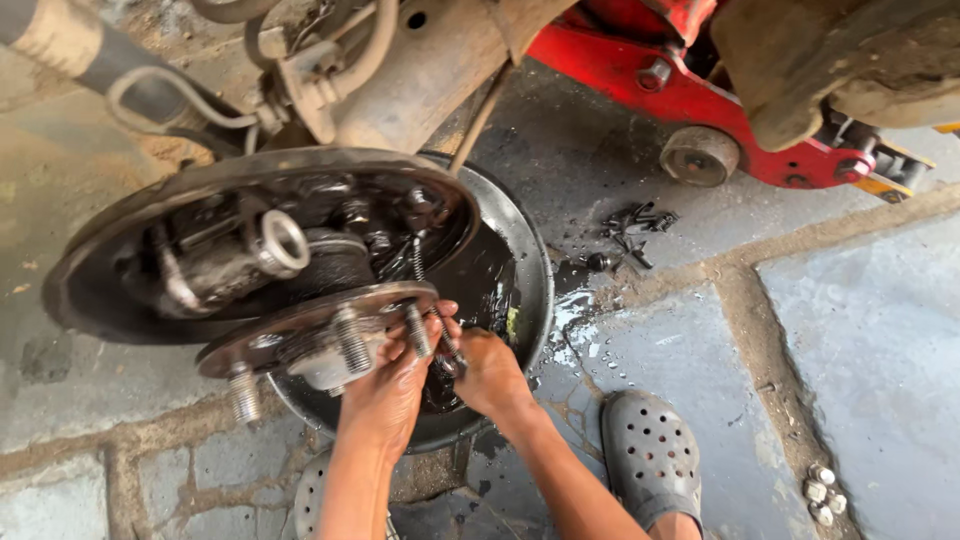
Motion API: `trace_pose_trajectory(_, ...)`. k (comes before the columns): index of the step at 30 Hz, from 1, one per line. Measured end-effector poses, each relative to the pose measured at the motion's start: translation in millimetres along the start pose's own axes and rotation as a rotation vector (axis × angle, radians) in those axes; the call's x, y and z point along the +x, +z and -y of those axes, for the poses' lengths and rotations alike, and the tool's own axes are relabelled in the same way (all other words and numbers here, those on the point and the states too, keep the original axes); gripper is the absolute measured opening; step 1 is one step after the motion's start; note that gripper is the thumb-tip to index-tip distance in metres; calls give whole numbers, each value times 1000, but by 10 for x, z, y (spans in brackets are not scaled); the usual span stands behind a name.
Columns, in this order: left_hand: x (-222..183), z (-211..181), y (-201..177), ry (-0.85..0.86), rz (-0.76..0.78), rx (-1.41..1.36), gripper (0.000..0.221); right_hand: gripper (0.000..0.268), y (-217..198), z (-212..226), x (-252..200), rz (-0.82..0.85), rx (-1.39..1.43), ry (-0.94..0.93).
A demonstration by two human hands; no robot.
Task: The person cleans and services a vehicle's drum brake assembly by hand over a drain pan, using a small brush to scrub various parts.
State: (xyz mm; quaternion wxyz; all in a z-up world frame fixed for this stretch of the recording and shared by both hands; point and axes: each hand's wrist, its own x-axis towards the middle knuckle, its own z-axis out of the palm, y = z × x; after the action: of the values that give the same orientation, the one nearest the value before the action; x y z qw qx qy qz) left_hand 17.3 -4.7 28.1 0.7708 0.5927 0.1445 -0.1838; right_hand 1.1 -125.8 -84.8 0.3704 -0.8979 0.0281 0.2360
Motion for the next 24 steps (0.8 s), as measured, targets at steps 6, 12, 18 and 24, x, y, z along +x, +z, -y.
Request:
trace_pose_trajectory(6,5,-79,-26,63,-43,34,31,39,-558,386,-483,58,1746,222)
trace_pose_trajectory(12,-19,-35,-24,81,-190,244,26,42,-506,718,-749,-66,1533,271)
trace_pose_trajectory(18,14,46,-73,179,-65,-21,23,38,-175,1032,-558,-377,1630,160)
trace_pose_trajectory(24,-50,18,-99,138,-99,216,25,33,-108,936,-285,-347,1863,431)
